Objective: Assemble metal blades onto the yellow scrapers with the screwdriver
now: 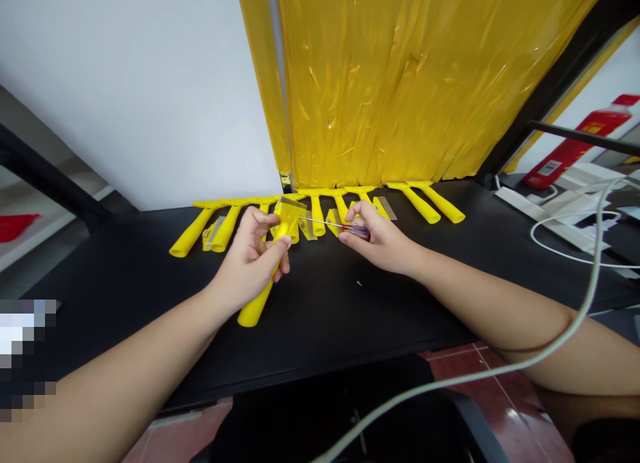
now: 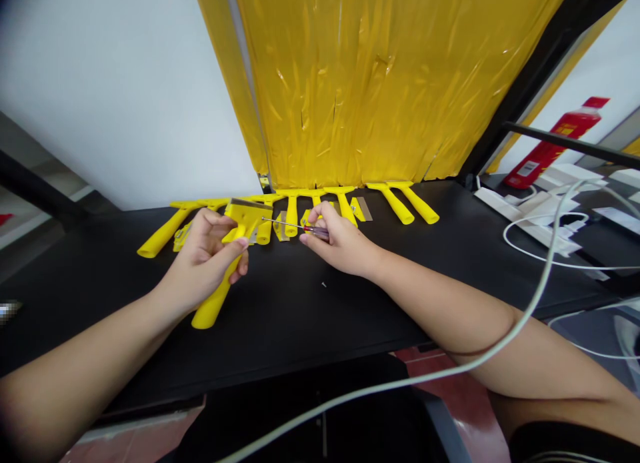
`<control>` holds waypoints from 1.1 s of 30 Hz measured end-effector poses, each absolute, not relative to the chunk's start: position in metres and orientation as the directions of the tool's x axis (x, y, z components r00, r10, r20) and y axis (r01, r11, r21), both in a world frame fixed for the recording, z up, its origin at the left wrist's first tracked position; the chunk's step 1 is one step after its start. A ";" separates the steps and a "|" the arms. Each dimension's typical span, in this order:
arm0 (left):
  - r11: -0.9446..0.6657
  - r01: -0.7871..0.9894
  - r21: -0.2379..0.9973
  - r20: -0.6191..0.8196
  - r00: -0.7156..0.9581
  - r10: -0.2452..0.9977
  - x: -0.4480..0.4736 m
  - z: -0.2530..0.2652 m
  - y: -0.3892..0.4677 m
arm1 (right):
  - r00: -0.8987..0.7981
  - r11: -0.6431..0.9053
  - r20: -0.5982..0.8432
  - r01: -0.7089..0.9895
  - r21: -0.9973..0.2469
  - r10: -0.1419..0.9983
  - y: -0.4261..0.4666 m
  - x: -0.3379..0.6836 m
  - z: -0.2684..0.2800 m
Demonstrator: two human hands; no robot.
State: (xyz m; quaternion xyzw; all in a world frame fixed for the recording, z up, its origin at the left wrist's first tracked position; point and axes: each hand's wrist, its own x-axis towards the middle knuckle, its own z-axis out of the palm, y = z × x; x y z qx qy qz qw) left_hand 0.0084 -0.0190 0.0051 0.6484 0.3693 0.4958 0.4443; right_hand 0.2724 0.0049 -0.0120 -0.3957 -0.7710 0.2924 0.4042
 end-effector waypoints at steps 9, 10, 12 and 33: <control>-0.317 0.050 0.947 0.297 0.235 0.925 0.012 0.011 -0.026 | -0.343 0.450 0.324 0.407 -0.795 0.882 0.005 0.275 -0.011; -0.318 0.049 0.947 0.299 0.227 0.927 0.012 0.011 -0.025 | -0.360 0.475 0.344 0.394 -0.787 0.867 0.005 0.275 -0.011; -0.321 0.045 0.946 0.305 0.209 0.929 0.011 0.010 -0.024 | -0.371 0.527 0.395 0.387 -0.757 0.840 0.004 0.276 -0.011; -0.484 0.097 0.870 0.445 0.271 0.854 0.008 0.000 -0.022 | -0.386 0.350 0.224 0.297 -0.888 0.895 0.012 0.273 -0.014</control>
